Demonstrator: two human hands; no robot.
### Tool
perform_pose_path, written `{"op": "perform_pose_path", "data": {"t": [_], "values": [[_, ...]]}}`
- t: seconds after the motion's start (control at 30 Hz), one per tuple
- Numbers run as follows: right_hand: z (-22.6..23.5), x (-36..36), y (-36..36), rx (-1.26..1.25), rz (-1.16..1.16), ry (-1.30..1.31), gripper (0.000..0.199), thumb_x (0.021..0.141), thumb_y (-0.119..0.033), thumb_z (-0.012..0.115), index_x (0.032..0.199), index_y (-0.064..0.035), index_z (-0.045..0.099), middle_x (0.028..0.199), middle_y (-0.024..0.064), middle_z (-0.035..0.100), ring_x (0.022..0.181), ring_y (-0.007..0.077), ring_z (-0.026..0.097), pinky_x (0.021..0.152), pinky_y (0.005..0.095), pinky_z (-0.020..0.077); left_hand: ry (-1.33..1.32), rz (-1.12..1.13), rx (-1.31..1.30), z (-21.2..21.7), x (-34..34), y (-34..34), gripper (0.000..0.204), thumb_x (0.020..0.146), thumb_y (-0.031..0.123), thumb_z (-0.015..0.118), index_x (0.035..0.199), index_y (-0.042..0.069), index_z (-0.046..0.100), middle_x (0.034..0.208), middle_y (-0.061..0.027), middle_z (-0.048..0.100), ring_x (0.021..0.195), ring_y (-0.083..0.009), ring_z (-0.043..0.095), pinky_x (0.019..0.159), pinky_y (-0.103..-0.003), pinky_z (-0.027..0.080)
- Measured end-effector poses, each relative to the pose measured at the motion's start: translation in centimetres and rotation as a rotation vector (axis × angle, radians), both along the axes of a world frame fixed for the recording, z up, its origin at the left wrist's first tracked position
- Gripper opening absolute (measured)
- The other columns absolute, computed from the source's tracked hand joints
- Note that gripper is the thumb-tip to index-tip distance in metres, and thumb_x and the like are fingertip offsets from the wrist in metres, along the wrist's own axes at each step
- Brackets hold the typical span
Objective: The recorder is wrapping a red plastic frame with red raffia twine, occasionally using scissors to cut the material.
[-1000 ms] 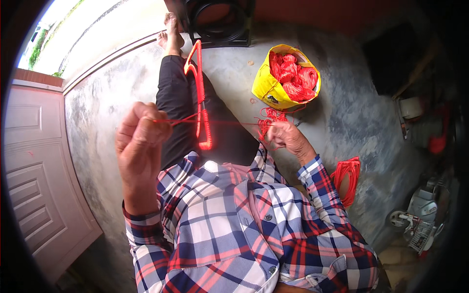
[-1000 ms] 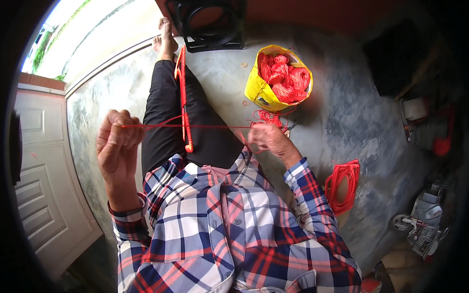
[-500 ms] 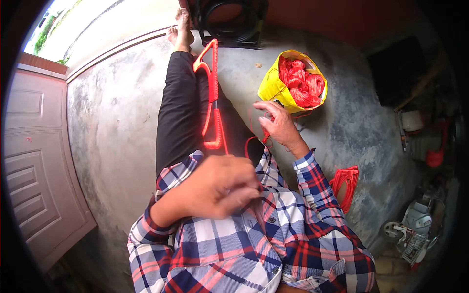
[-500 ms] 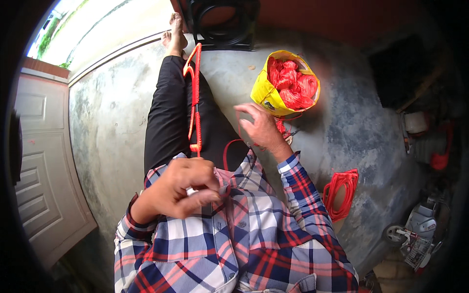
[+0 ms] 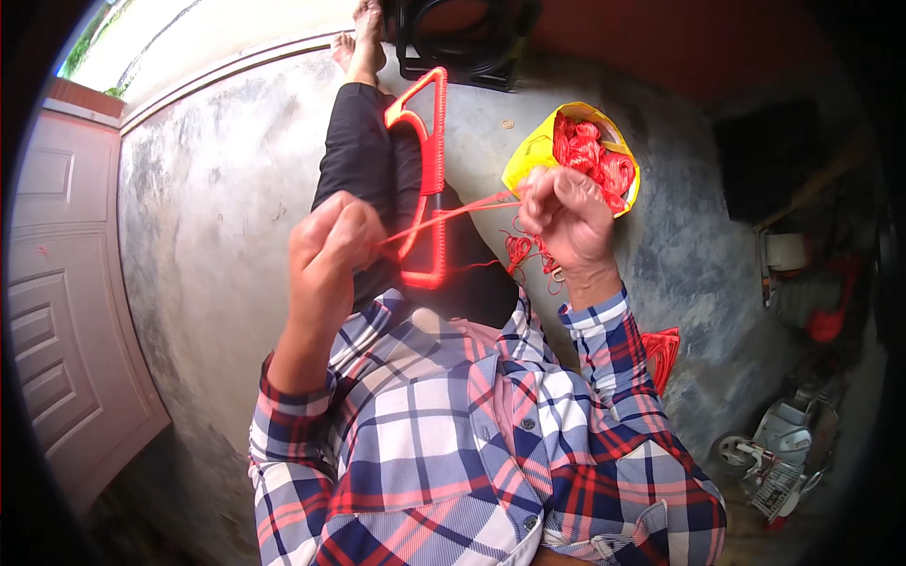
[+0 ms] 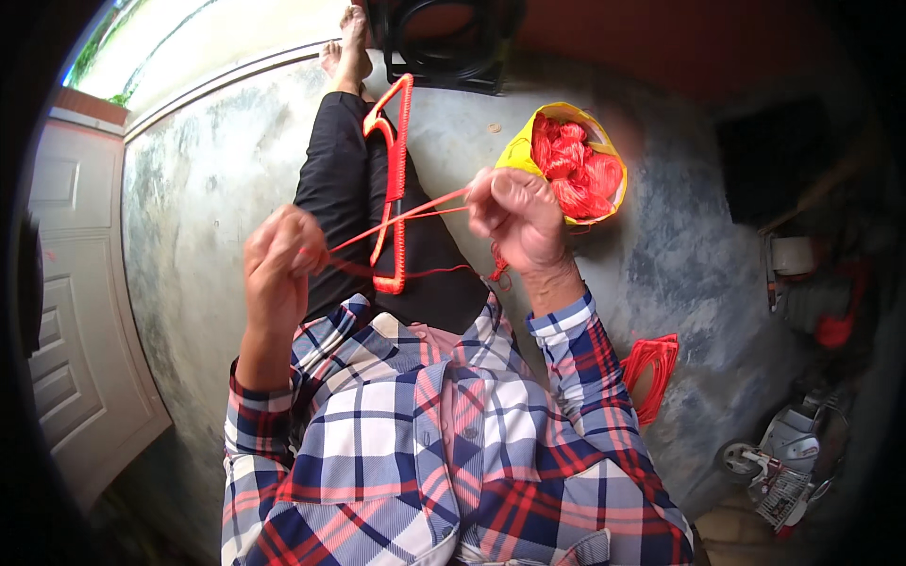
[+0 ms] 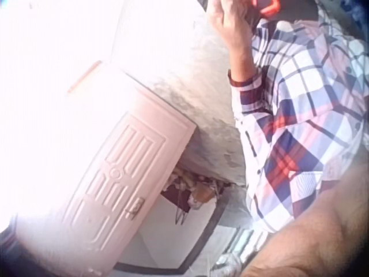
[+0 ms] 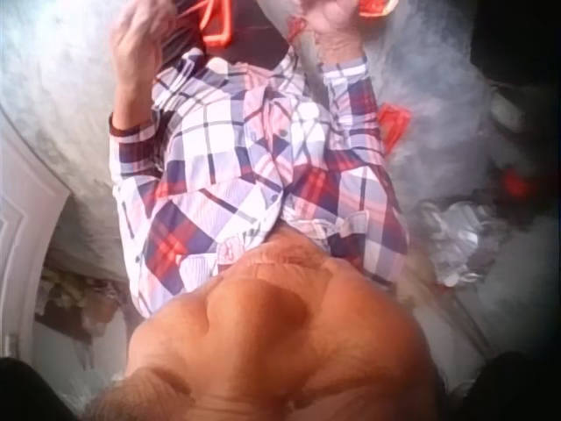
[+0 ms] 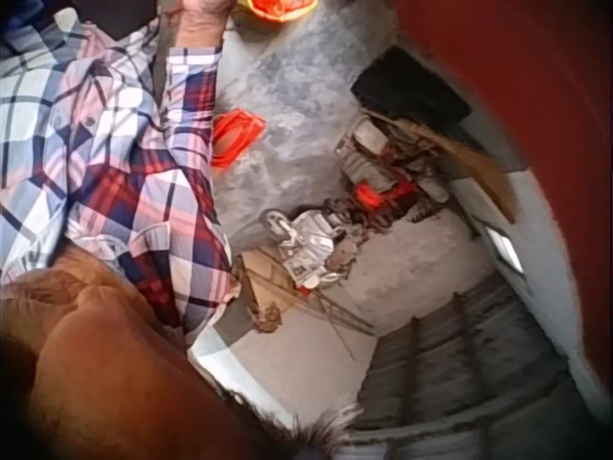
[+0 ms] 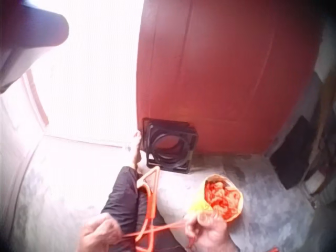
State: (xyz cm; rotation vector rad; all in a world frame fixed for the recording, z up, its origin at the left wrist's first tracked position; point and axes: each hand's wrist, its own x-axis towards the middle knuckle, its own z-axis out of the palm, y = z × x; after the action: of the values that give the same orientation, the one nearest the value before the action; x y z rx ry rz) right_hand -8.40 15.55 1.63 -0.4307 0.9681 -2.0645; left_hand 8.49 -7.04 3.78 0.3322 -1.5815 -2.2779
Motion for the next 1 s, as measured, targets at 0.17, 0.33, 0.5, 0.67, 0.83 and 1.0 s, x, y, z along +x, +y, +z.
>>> {"op": "perform_pose_path", "data": {"t": [0.17,0.33,0.5,0.67,0.83,1.0], "values": [[-4.9,-0.3,-2.0,0.755,-0.217,0.669,0.025,0.086,-0.022,0.067,0.088,0.0021,0.071,0.076,0.0065,0.066,0.073,0.0150,0.063,0.067,0.0276,0.0501,-0.402,-0.065,-0.955,-5.7,-0.8,0.3,0.015,0.080,0.007,0.070,0.095,0.004,0.065,0.066,-0.0097,0.060,0.061,-0.0190,0.059,0.058,-0.031,0.047],[-7.7,2.0,-4.5,1.046,0.076,0.994,0.019,0.079,-0.018,0.073,0.081,0.0008,0.069,0.076,0.0115,0.065,0.070,0.0188,0.064,0.065,0.0304,0.0500,-0.431,-0.290,-1.207,-8.9,-1.2,0.3,0.015,0.076,0.010,0.067,0.090,0.005,0.066,0.076,-0.0147,0.065,0.074,-0.0323,0.065,0.063,-0.042,0.051],[-7.4,3.3,-5.0,0.887,0.156,0.760,0.023,0.074,-0.022,0.078,0.083,-0.0019,0.070,0.075,0.0097,0.062,0.069,0.0207,0.064,0.067,0.0330,0.0501,-0.605,-0.705,-1.513,-8.6,-0.8,3.4,0.012,0.082,0.017,0.057,0.084,0.009,0.066,0.087,-0.0101,0.066,0.082,-0.0294,0.068,0.070,-0.041,0.055],[-7.9,4.6,-5.3,0.742,0.132,0.707,0.018,0.078,-0.019,0.074,0.087,-0.0036,0.071,0.078,0.0108,0.063,0.071,0.0222,0.064,0.067,0.0317,0.0497,-0.697,-0.696,-1.479,-8.6,-1.4,4.2,0.014,0.083,0.017,0.056,0.083,0.007,0.066,0.087,-0.0105,0.067,0.084,-0.0285,0.068,0.070,-0.041,0.055],[-8.4,3.5,-4.3,0.706,-0.088,0.647,0.014,0.083,-0.014,0.068,0.091,-0.0032,0.070,0.082,0.0060,0.065,0.073,0.0146,0.062,0.066,0.0298,0.0482,-0.544,-0.676,-1.534,-8.3,-1.2,3.7,0.012,0.077,0.013,0.060,0.086,0.006,0.065,0.093,-0.0100,0.063,0.092,-0.0301,0.061,0.079,-0.040,0.052],[-3.9,-1.8,2.0,0.109,-0.194,-0.334,0.014,0.086,-0.011,0.060,0.098,-0.0044,0.065,0.110,0.0117,0.064,0.096,0.0206,0.061,0.075,0.0355,0.0492,-0.152,-0.128,-1.115,-6.9,-1.6,2.3,0.030,0.061,-0.008,0.055,0.089,-0.001,0.059,0.098,-0.0152,0.054,0.094,-0.0343,0.052,0.085,-0.039,0.046]]}}
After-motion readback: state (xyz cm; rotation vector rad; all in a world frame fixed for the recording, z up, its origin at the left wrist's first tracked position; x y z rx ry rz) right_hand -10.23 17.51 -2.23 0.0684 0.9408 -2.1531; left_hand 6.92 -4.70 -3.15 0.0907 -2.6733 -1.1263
